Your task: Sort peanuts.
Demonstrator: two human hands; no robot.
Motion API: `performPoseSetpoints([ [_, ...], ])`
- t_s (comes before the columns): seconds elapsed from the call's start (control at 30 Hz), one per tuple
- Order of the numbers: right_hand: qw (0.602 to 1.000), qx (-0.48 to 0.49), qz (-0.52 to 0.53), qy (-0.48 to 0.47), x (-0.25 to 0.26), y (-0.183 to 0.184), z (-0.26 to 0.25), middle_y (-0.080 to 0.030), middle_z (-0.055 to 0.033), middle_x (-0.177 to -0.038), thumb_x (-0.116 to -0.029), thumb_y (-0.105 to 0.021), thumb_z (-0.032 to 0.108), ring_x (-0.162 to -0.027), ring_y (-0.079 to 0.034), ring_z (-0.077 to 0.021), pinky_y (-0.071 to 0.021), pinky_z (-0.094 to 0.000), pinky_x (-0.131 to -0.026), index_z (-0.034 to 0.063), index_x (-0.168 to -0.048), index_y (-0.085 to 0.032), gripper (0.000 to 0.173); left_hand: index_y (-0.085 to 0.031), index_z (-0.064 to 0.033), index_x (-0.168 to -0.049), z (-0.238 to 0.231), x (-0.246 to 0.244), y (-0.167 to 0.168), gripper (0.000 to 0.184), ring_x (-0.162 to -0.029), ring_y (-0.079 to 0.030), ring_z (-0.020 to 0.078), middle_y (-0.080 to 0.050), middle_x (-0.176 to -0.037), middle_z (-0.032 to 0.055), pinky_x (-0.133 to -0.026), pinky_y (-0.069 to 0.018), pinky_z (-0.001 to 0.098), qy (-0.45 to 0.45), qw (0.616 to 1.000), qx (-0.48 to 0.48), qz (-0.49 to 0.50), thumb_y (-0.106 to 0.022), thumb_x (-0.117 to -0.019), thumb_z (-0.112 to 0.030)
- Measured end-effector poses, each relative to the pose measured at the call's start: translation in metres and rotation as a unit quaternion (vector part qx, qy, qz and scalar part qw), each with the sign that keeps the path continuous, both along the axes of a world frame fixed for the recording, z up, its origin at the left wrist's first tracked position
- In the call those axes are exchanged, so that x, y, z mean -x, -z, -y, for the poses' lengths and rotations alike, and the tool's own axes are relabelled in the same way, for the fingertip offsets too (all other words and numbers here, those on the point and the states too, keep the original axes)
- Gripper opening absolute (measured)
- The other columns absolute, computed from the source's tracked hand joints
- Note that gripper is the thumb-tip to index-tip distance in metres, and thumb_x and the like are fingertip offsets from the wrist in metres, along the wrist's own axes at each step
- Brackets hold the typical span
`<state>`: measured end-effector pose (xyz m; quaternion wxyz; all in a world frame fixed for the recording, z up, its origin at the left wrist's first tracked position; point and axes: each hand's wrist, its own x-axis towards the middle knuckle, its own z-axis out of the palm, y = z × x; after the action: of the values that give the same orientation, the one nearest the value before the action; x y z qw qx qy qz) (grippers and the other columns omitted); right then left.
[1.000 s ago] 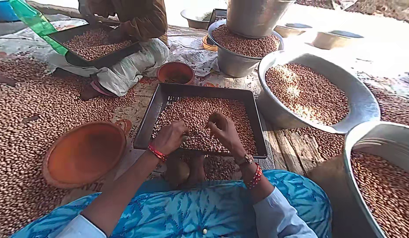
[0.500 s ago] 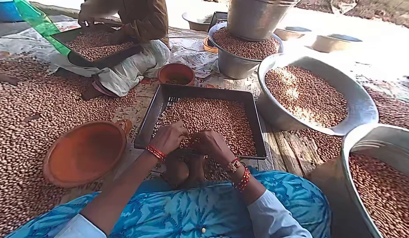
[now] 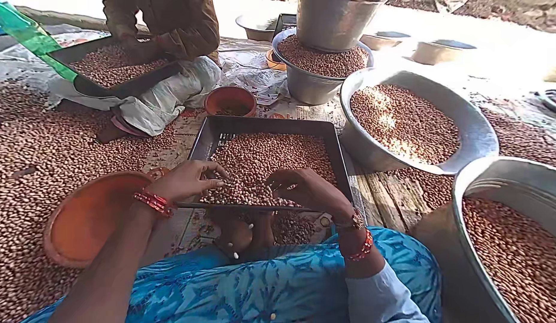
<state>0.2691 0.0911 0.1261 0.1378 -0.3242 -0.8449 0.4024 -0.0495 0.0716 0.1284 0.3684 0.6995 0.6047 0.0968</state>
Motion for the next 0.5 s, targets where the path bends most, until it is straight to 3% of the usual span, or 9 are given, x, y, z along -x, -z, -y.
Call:
performPoseSetpoints([
  [0.07, 0.972, -0.011, 0.190, 0.140, -0.022, -0.003, -0.012, -0.074, -0.0121, -0.112, -0.1037, -0.061, 0.027, -0.101, -0.071, -0.0252, -0.0542, -0.0455, -0.092, 0.0077, -0.131, -0.064, 0.034, -0.069, -0.0095, -0.130, -0.006, -0.005, 0.006, 0.038, -0.098, -0.069, 0.0343, -0.073, -0.107, 0.0190, -0.095, -0.0494, 0.0567, 0.002, 0.977, 0.064, -0.201, -0.071, -0.0990, -0.031],
  [0.1, 0.943, 0.001, 0.271, 0.193, -0.030, 0.001, -0.017, -0.072, -0.0184, -0.116, -0.1018, -0.064, 0.027, -0.108, -0.069, -0.0342, -0.0518, -0.0537, -0.095, 0.0054, -0.132, -0.064, 0.037, -0.069, -0.0098, -0.132, -0.007, -0.010, 0.012, 0.043, -0.110, -0.067, 0.0402, -0.072, -0.115, 0.0217, -0.102, -0.0442, 0.0633, 0.011, 0.961, 0.096, -0.258, -0.071, -0.0984, -0.037],
  [0.13, 0.916, 0.022, 0.335, 0.220, -0.035, 0.006, -0.022, -0.068, -0.0230, -0.122, -0.0994, -0.067, 0.028, -0.116, -0.065, -0.0398, -0.0491, -0.0586, -0.098, 0.0028, -0.131, -0.064, 0.041, -0.068, -0.0078, -0.132, -0.009, -0.017, 0.018, 0.047, -0.119, -0.064, 0.0430, -0.070, -0.121, 0.0231, -0.105, -0.0417, 0.0653, 0.023, 0.950, 0.117, -0.289, -0.070, -0.0984, -0.040],
  [0.2, 0.898, 0.050, 0.387, 0.202, -0.035, 0.018, -0.026, -0.064, -0.0257, -0.128, -0.0949, -0.074, 0.032, -0.124, -0.061, -0.0423, -0.0472, -0.0611, -0.101, 0.0005, -0.132, -0.062, 0.050, -0.065, 0.0019, -0.130, -0.011, -0.036, 0.028, 0.051, -0.125, -0.059, 0.0457, -0.066, -0.126, 0.0274, -0.108, -0.0402, 0.0632, 0.040, 0.946, 0.126, -0.296, -0.068, -0.0999, -0.039],
  [0.3, 0.911, 0.048, 0.379, 0.152, -0.005, 0.028, -0.020, -0.062, -0.0262, -0.128, -0.0957, -0.072, 0.031, -0.124, -0.060, -0.0417, -0.0475, -0.0583, -0.101, -0.0008, -0.144, -0.046, 0.063, -0.059, 0.0117, -0.124, -0.013, -0.063, 0.041, 0.048, -0.126, -0.058, 0.0471, -0.062, -0.126, 0.0328, -0.107, -0.0418, 0.0606, 0.016, 0.961, 0.111, -0.254, -0.066, -0.1006, -0.030],
  [0.37, 0.933, 0.038, 0.324, 0.153, 0.021, 0.031, -0.013, -0.059, -0.0273, -0.134, -0.0975, -0.066, 0.019, -0.126, -0.060, -0.0415, -0.0466, -0.0560, -0.104, -0.0002, -0.157, -0.031, 0.072, -0.051, 0.0128, -0.135, -0.013, -0.073, 0.045, 0.053, -0.130, -0.055, 0.0476, -0.058, -0.132, 0.0346, -0.109, -0.0400, 0.0612, -0.025, 0.979, 0.095, -0.179, -0.066, -0.1008, -0.024],
  [0.43, 0.967, 0.014, 0.201, 0.155, 0.037, 0.040, -0.009, -0.057, -0.0265, -0.138, -0.0975, -0.065, 0.017, -0.122, -0.062, -0.0392, -0.0497, -0.0533, -0.102, 0.0040, -0.157, -0.035, 0.069, -0.040, 0.0134, -0.147, -0.014, -0.072, 0.054, 0.059, -0.135, -0.052, 0.0435, -0.052, -0.141, 0.0354, -0.114, -0.0373, 0.0563, -0.069, 0.995, 0.065, -0.030, -0.063, -0.1029, -0.017],
  [0.5, 0.991, -0.006, 0.027, 0.134, 0.039, 0.048, -0.011, -0.060, -0.0227, -0.139, -0.0975, -0.068, 0.018, -0.121, -0.064, -0.0331, -0.0496, -0.0471, -0.104, 0.0048, -0.150, -0.049, 0.058, -0.031, 0.0100, -0.152, -0.013, -0.071, 0.060, 0.059, -0.130, -0.056, 0.0266, -0.050, -0.145, 0.0289, -0.110, -0.0451, 0.0378, -0.120, 0.981, 0.034, 0.147, -0.059, -0.1033, -0.006],
])
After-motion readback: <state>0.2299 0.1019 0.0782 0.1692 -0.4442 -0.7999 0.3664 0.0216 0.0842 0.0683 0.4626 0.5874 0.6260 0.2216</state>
